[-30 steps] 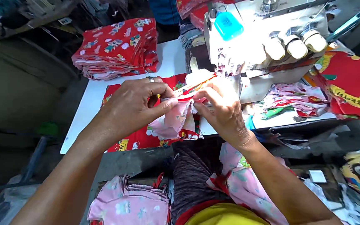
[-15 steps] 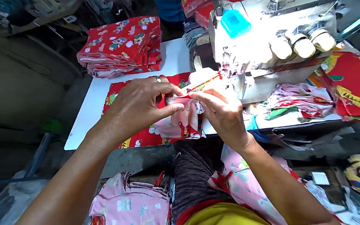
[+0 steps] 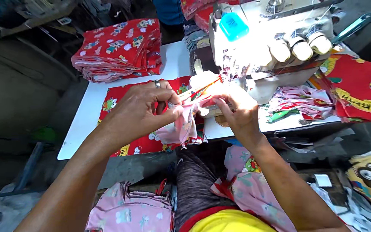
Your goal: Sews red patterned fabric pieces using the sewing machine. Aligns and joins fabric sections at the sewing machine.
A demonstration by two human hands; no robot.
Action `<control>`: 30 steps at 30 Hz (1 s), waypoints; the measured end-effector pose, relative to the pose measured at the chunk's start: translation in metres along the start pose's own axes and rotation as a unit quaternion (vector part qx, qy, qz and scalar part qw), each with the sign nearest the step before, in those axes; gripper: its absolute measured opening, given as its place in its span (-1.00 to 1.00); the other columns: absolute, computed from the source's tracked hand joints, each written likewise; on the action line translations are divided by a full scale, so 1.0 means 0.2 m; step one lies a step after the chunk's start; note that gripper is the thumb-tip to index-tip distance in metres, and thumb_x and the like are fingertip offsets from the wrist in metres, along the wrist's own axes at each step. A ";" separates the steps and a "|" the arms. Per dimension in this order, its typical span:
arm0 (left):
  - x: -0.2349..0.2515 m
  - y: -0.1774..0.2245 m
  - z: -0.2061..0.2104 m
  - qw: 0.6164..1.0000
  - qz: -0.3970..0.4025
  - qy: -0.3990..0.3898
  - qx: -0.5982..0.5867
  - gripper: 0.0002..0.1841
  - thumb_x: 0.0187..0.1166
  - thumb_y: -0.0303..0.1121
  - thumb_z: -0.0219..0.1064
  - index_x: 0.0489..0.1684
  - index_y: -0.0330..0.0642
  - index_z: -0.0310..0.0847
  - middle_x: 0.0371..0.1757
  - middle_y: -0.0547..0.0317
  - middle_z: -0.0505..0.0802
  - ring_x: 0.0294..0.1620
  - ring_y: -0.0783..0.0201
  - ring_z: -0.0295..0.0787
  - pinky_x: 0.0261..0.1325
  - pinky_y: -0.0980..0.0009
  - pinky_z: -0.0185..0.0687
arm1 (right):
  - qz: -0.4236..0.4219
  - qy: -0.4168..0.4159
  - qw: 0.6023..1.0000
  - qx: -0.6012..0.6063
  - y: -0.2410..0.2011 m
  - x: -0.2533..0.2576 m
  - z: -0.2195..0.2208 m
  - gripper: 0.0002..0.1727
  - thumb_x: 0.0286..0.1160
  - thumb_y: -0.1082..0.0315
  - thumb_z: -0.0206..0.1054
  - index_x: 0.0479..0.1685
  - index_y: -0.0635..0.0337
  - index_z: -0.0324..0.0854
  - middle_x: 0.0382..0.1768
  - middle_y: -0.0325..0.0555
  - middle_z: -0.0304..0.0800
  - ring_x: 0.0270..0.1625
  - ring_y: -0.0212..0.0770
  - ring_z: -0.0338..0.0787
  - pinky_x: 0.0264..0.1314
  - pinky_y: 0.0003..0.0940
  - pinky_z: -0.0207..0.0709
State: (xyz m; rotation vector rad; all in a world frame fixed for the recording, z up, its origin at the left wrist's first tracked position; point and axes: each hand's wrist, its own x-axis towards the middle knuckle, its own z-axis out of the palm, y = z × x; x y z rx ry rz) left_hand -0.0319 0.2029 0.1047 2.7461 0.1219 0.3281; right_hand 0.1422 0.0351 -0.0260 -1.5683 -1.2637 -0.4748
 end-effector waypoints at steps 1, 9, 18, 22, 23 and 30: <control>0.00 0.00 0.00 1.000 -0.002 -0.004 -0.008 -0.82 0.56 -0.13 0.28 -0.29 0.04 0.73 -0.25 0.51 0.62 -0.40 0.75 0.38 -0.39 0.79 0.24 | 0.001 0.000 1.000 -0.001 0.02 0.00 -0.01 -0.82 0.58 0.42 0.40 0.02 0.29 0.82 -0.04 0.09 0.86 0.07 -0.08 0.84 0.18 -0.23 0.66; 0.00 0.02 0.01 1.000 0.003 -0.008 -0.027 -0.82 0.55 -0.14 0.23 -0.33 0.07 0.71 -0.27 0.54 0.62 -0.43 0.79 0.37 -0.44 0.81 0.23 | 0.012 0.013 1.000 -0.003 0.07 0.00 -0.01 -0.80 0.55 0.44 0.42 0.04 0.33 0.79 0.00 0.07 0.86 0.16 -0.05 0.80 0.31 -0.16 0.58; 0.02 -0.01 0.01 0.999 -0.033 0.017 -0.005 -0.80 0.56 -0.14 0.23 -0.29 0.02 0.71 -0.26 0.48 0.63 -0.41 0.73 0.41 -0.40 0.76 0.26 | -0.031 -0.002 0.999 -0.010 0.12 -0.02 -0.01 -0.84 0.50 0.40 0.45 -0.06 0.25 0.84 -0.02 0.08 0.85 0.15 0.00 0.78 0.30 -0.13 0.56; 0.03 -0.01 0.01 0.999 -0.028 0.019 0.009 -0.79 0.57 -0.14 0.22 -0.29 0.01 0.71 -0.29 0.48 0.61 -0.40 0.74 0.40 -0.39 0.76 0.25 | -0.028 -0.005 1.000 -0.008 0.13 0.04 0.00 -0.85 0.52 0.36 0.46 -0.12 0.26 0.85 -0.11 0.06 0.87 0.05 0.00 0.79 0.21 -0.17 0.56; 0.03 0.00 0.01 0.999 -0.025 0.019 0.009 -0.79 0.56 -0.15 0.22 -0.29 0.00 0.71 -0.30 0.47 0.61 -0.41 0.73 0.39 -0.40 0.76 0.24 | -0.025 -0.005 1.000 -0.008 0.12 0.05 0.00 -0.85 0.51 0.37 0.47 -0.11 0.26 0.85 -0.11 0.07 0.88 0.05 0.01 0.79 0.20 -0.15 0.55; 0.02 0.00 0.01 0.999 -0.020 0.020 0.016 -0.77 0.58 -0.13 0.19 -0.27 0.01 0.72 -0.30 0.48 0.67 -0.37 0.73 0.46 -0.35 0.74 0.31 | -0.018 -0.018 1.000 0.004 0.10 0.09 0.01 -0.85 0.41 0.44 0.51 -0.11 0.26 0.81 -0.14 0.05 0.85 -0.02 0.00 0.79 0.11 -0.13 0.55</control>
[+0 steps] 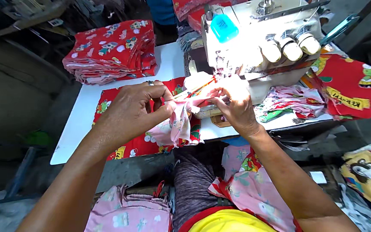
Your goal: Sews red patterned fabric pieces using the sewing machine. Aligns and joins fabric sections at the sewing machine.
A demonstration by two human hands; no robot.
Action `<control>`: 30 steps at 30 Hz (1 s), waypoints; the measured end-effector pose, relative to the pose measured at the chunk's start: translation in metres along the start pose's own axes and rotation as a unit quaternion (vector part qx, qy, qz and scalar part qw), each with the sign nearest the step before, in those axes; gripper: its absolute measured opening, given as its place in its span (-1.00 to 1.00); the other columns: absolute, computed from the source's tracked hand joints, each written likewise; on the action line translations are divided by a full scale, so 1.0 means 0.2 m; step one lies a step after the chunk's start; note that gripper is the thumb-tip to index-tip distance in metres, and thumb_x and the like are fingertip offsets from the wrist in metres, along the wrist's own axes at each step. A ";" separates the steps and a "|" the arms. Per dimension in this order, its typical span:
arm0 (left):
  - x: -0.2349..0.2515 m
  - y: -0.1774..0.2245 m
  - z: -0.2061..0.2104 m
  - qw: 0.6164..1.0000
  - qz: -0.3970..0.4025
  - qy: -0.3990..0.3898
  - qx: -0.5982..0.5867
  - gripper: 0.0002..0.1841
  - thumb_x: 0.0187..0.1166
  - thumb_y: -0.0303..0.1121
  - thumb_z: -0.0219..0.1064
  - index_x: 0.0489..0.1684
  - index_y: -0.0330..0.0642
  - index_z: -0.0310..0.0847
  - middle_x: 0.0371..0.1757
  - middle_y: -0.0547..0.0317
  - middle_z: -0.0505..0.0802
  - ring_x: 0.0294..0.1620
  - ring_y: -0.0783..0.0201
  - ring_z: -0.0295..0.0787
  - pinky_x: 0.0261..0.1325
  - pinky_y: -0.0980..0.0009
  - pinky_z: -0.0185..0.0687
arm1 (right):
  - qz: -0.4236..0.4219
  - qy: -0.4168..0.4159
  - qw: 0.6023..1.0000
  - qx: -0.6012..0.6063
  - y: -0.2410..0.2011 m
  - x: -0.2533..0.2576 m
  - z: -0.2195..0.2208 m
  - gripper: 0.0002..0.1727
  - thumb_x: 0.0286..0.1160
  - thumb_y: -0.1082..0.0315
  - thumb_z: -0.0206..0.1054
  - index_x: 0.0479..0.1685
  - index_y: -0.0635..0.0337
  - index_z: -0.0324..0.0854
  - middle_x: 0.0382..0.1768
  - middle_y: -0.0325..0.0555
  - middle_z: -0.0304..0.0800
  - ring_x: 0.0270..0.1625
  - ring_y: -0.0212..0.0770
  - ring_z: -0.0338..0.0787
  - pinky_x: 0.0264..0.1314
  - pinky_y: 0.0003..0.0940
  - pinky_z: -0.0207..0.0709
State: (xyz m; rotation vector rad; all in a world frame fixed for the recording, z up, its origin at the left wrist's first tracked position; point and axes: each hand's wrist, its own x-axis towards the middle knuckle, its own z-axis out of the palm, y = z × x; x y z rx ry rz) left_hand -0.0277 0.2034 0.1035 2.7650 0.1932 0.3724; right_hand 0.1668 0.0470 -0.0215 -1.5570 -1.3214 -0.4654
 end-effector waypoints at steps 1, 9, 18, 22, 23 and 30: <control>0.00 0.00 0.00 1.000 0.002 0.002 -0.001 -0.77 0.58 -0.13 0.19 -0.27 0.01 0.73 -0.31 0.48 0.67 -0.37 0.72 0.47 -0.34 0.73 0.32 | 0.001 0.000 1.000 0.001 0.00 0.00 0.00 -0.85 0.40 0.45 0.52 -0.11 0.26 0.80 -0.15 0.04 0.85 -0.03 0.00 0.79 0.11 -0.13 0.55; -0.01 0.03 0.02 0.999 0.020 0.030 0.015 -0.76 0.58 -0.13 0.27 -0.19 -0.06 0.77 -0.29 0.42 0.66 -0.38 0.72 0.44 -0.35 0.78 0.29 | 0.008 0.000 1.000 -0.003 0.00 0.00 -0.01 -0.85 0.37 0.47 0.54 -0.14 0.29 0.78 -0.22 0.06 0.80 -0.14 -0.03 0.74 -0.01 -0.17 0.54; -0.01 0.03 0.03 0.997 0.054 0.047 0.023 -0.78 0.55 -0.14 0.39 -0.17 -0.05 0.88 -0.32 0.40 0.59 -0.39 0.68 0.37 -0.36 0.74 0.19 | -0.016 0.015 1.000 -0.010 0.02 -0.01 -0.02 -0.89 0.42 0.44 0.51 -0.17 0.28 0.84 -0.20 0.07 0.86 -0.05 0.00 0.80 0.10 -0.19 0.58; -0.01 0.03 0.03 0.997 0.053 0.040 0.032 -0.77 0.54 -0.11 0.39 -0.21 -0.02 0.88 -0.33 0.40 0.59 -0.38 0.65 0.37 -0.33 0.69 0.19 | -0.029 0.012 0.999 -0.014 0.03 -0.03 -0.03 -0.90 0.47 0.44 0.47 -0.18 0.26 0.88 -0.19 0.08 0.87 0.00 0.01 0.80 0.13 -0.21 0.59; -0.01 0.02 0.03 0.997 0.051 0.038 0.034 -0.77 0.54 -0.10 0.39 -0.21 0.00 0.89 -0.32 0.41 0.59 -0.38 0.65 0.38 -0.33 0.69 0.21 | -0.034 0.001 0.999 -0.011 0.03 -0.04 -0.05 -0.88 0.50 0.43 0.46 -0.15 0.26 0.87 -0.16 0.09 0.87 0.03 0.01 0.79 0.16 -0.20 0.58; -0.05 0.08 0.05 0.995 0.071 0.002 0.066 -0.79 0.54 -0.10 0.36 -0.18 0.09 0.91 -0.31 0.41 0.65 -0.42 0.54 0.47 -0.37 0.55 0.32 | -0.030 -0.047 0.998 0.023 0.05 -0.05 -0.12 -0.88 0.52 0.40 0.45 -0.15 0.25 0.85 -0.10 0.08 0.83 0.06 -0.04 0.76 0.19 -0.26 0.57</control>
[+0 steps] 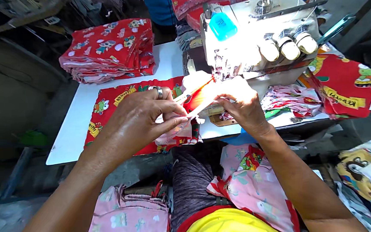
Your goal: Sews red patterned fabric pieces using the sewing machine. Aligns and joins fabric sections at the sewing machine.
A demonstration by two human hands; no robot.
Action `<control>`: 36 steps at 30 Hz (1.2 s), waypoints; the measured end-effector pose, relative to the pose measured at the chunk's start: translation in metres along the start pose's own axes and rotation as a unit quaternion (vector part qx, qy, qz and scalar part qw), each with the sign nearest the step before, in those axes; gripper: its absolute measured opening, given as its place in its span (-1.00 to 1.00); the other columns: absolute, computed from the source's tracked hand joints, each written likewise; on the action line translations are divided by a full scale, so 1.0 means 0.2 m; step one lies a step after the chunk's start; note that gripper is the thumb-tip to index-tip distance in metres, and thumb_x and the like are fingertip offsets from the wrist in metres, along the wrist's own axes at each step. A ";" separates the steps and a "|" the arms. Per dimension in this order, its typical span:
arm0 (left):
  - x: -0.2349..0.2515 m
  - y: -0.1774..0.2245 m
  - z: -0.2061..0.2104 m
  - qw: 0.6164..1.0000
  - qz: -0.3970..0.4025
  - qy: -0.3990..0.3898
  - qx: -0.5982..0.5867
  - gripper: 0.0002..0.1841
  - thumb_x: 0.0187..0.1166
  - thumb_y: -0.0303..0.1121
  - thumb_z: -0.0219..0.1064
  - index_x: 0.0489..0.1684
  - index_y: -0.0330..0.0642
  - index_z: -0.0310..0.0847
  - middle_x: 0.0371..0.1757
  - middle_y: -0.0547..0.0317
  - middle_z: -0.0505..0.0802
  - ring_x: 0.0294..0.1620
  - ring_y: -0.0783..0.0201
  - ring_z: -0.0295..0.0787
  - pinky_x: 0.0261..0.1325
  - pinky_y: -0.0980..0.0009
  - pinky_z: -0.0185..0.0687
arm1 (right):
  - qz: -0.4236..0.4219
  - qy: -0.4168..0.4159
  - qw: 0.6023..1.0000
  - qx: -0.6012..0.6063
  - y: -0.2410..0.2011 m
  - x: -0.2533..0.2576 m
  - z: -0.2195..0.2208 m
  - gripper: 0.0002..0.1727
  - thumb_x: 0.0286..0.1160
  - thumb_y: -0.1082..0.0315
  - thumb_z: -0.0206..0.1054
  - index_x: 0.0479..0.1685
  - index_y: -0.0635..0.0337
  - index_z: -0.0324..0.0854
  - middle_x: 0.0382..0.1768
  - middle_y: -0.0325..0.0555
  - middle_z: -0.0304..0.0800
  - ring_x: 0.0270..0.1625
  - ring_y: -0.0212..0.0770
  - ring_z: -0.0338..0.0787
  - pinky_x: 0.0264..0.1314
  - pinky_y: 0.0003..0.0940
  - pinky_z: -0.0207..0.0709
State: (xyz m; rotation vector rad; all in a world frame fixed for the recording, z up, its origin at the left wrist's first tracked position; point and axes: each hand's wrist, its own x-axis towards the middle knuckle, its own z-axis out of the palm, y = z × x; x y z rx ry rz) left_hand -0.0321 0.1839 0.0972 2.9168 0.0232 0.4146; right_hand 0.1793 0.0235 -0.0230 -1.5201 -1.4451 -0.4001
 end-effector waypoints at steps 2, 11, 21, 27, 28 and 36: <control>-0.01 0.02 0.02 1.000 0.004 -0.006 0.011 -0.76 0.56 -0.05 0.33 -0.16 0.15 0.92 -0.29 0.42 0.67 -0.41 0.53 0.52 -0.38 0.51 0.38 | 0.010 -0.004 1.000 0.003 0.01 0.02 0.00 -0.90 0.50 0.40 0.46 -0.20 0.24 0.84 -0.15 0.04 0.83 0.01 -0.06 0.76 0.15 -0.28 0.57; 0.00 0.04 0.01 1.000 -0.003 0.001 0.025 -0.75 0.57 -0.05 0.32 -0.14 0.14 0.92 -0.28 0.43 0.67 -0.42 0.52 0.49 -0.40 0.51 0.32 | -0.012 -0.003 1.000 -0.026 0.02 0.02 0.02 -0.86 0.52 0.35 0.45 -0.18 0.22 0.87 -0.15 0.09 0.83 0.04 0.02 0.76 0.18 -0.21 0.56; -0.01 0.07 0.03 0.999 0.012 -0.017 0.035 -0.73 0.59 -0.02 0.27 -0.14 0.21 0.91 -0.29 0.43 0.68 -0.43 0.51 0.56 -0.42 0.50 0.40 | -0.008 -0.019 0.999 -0.025 0.01 0.04 0.00 -0.83 0.55 0.38 0.43 -0.01 0.17 0.88 -0.11 0.05 0.85 0.04 -0.01 0.78 0.17 -0.20 0.58; 0.00 0.09 0.03 0.999 0.005 -0.007 0.033 -0.74 0.59 -0.03 0.28 -0.15 0.20 0.90 -0.29 0.44 0.66 -0.46 0.53 0.50 -0.44 0.51 0.35 | -0.008 -0.021 1.000 -0.016 0.01 0.04 -0.01 -0.89 0.52 0.39 0.45 -0.17 0.22 0.85 -0.07 0.08 0.81 0.12 0.00 0.75 0.23 -0.24 0.57; 0.00 0.12 0.04 1.000 0.001 -0.002 0.030 -0.74 0.59 -0.04 0.28 -0.14 0.17 0.91 -0.30 0.43 0.65 -0.49 0.51 0.46 -0.46 0.49 0.31 | -0.004 -0.024 1.000 -0.016 0.00 0.03 -0.03 -0.90 0.52 0.41 0.44 -0.16 0.23 0.83 -0.04 0.07 0.84 0.15 -0.01 0.78 0.27 -0.23 0.58; -0.02 0.49 0.41 0.994 -0.022 0.074 0.082 -0.75 0.64 -0.19 0.26 -0.28 0.06 0.90 -0.54 0.21 0.67 -0.60 0.22 0.59 -0.63 0.35 0.28 | -0.063 -0.056 0.992 -0.099 -0.01 -0.08 -0.12 -0.77 0.58 0.51 0.32 -0.04 0.14 0.91 0.14 -0.08 0.89 0.31 -0.05 0.76 0.41 -0.17 0.52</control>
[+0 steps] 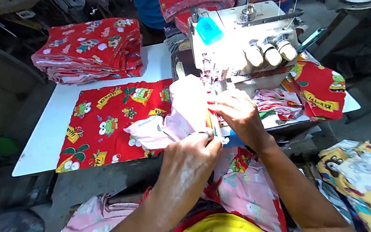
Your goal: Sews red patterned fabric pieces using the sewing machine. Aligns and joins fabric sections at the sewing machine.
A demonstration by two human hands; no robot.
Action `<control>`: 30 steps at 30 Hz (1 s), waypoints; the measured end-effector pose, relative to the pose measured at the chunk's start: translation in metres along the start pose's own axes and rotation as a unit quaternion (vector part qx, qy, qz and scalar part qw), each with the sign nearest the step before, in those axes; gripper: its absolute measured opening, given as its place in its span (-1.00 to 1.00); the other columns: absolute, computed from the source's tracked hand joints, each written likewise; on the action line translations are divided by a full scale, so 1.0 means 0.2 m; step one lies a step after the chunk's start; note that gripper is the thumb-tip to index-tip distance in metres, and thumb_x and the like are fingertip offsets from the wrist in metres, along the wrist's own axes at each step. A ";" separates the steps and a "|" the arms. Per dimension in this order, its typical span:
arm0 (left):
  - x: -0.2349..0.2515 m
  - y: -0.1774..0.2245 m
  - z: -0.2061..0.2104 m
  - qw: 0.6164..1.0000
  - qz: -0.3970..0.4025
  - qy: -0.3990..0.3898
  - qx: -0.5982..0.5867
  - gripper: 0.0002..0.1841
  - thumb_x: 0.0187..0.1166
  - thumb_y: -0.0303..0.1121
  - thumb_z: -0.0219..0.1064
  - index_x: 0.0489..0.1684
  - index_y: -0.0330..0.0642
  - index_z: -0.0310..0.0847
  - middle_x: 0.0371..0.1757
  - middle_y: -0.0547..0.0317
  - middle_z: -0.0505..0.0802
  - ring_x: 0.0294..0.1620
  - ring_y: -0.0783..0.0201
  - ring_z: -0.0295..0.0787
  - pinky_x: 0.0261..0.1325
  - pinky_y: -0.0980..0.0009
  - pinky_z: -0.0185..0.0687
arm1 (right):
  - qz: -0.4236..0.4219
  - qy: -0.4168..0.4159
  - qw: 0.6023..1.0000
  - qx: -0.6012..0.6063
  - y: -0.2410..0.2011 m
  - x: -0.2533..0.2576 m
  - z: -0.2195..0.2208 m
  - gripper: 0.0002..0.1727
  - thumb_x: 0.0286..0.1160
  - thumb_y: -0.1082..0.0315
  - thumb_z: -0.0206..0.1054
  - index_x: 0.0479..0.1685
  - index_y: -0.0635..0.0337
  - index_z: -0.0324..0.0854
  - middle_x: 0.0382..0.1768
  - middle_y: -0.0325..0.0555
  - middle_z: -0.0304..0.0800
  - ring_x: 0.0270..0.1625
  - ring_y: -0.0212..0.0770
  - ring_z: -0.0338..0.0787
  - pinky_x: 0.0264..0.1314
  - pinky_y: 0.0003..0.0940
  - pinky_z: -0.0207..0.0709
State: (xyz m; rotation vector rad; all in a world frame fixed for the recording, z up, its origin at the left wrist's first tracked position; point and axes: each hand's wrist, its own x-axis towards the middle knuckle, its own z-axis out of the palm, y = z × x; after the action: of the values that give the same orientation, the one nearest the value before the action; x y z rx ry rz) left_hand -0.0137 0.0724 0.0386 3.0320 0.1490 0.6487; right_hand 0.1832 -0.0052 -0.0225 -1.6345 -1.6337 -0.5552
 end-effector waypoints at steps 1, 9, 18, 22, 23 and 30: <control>-0.01 0.02 0.02 1.000 -0.010 0.005 0.008 -0.75 0.63 -0.19 0.26 -0.26 0.06 0.91 -0.53 0.19 0.69 -0.59 0.20 0.61 -0.62 0.34 0.29 | -0.004 -0.004 1.000 -0.007 0.00 -0.02 0.00 -0.76 0.59 0.51 0.31 0.00 0.13 0.91 0.16 -0.10 0.90 0.30 -0.08 0.76 0.40 -0.19 0.51; -0.01 0.08 0.05 0.998 -0.034 0.018 0.048 -0.74 0.65 -0.22 0.25 -0.21 0.02 0.92 -0.43 0.16 0.78 -0.57 0.21 0.63 -0.63 0.38 0.29 | -0.005 0.003 1.000 -0.020 0.00 -0.05 -0.01 -0.71 0.59 0.53 0.29 0.10 0.13 0.89 0.18 -0.11 0.90 0.23 -0.09 0.79 0.35 -0.21 0.52; 0.01 0.08 0.05 0.998 -0.043 0.001 0.048 -0.74 0.67 -0.23 0.24 -0.22 0.02 0.92 -0.47 0.17 0.76 -0.54 0.21 0.64 -0.60 0.39 0.28 | 0.001 0.008 1.000 -0.008 0.00 -0.05 0.00 -0.73 0.58 0.52 0.31 0.09 0.17 0.88 0.15 -0.06 0.90 0.18 -0.08 0.80 0.29 -0.21 0.52; 0.02 0.06 0.06 0.997 -0.050 -0.006 0.051 -0.74 0.68 -0.21 0.24 -0.22 0.01 0.92 -0.47 0.17 0.75 -0.55 0.22 0.62 -0.61 0.39 0.26 | 0.003 0.013 1.000 -0.007 0.01 -0.04 0.01 -0.74 0.57 0.52 0.31 0.08 0.17 0.88 0.14 -0.07 0.91 0.16 -0.07 0.80 0.28 -0.21 0.52; 0.03 0.05 0.06 0.997 -0.052 -0.006 0.054 -0.74 0.67 -0.21 0.25 -0.22 0.01 0.91 -0.47 0.17 0.74 -0.56 0.21 0.61 -0.61 0.38 0.25 | 0.006 0.014 1.000 -0.007 0.01 -0.04 0.01 -0.74 0.57 0.52 0.31 0.08 0.17 0.88 0.14 -0.06 0.91 0.16 -0.07 0.80 0.29 -0.21 0.52; 0.09 0.00 0.06 0.996 -0.056 -0.005 0.076 -0.77 0.64 -0.21 0.29 -0.19 0.04 0.93 -0.45 0.17 0.70 -0.56 0.22 0.55 -0.60 0.36 0.18 | 0.017 0.020 0.999 -0.020 0.02 -0.02 0.03 -0.74 0.56 0.52 0.31 0.06 0.18 0.88 0.15 -0.03 0.89 0.19 -0.04 0.80 0.32 -0.15 0.50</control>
State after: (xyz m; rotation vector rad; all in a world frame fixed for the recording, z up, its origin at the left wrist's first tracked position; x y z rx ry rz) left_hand 0.0077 0.0736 0.0358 3.1422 0.3808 0.6403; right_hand 0.1850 -0.0026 -0.0303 -1.6666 -1.5724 -0.6035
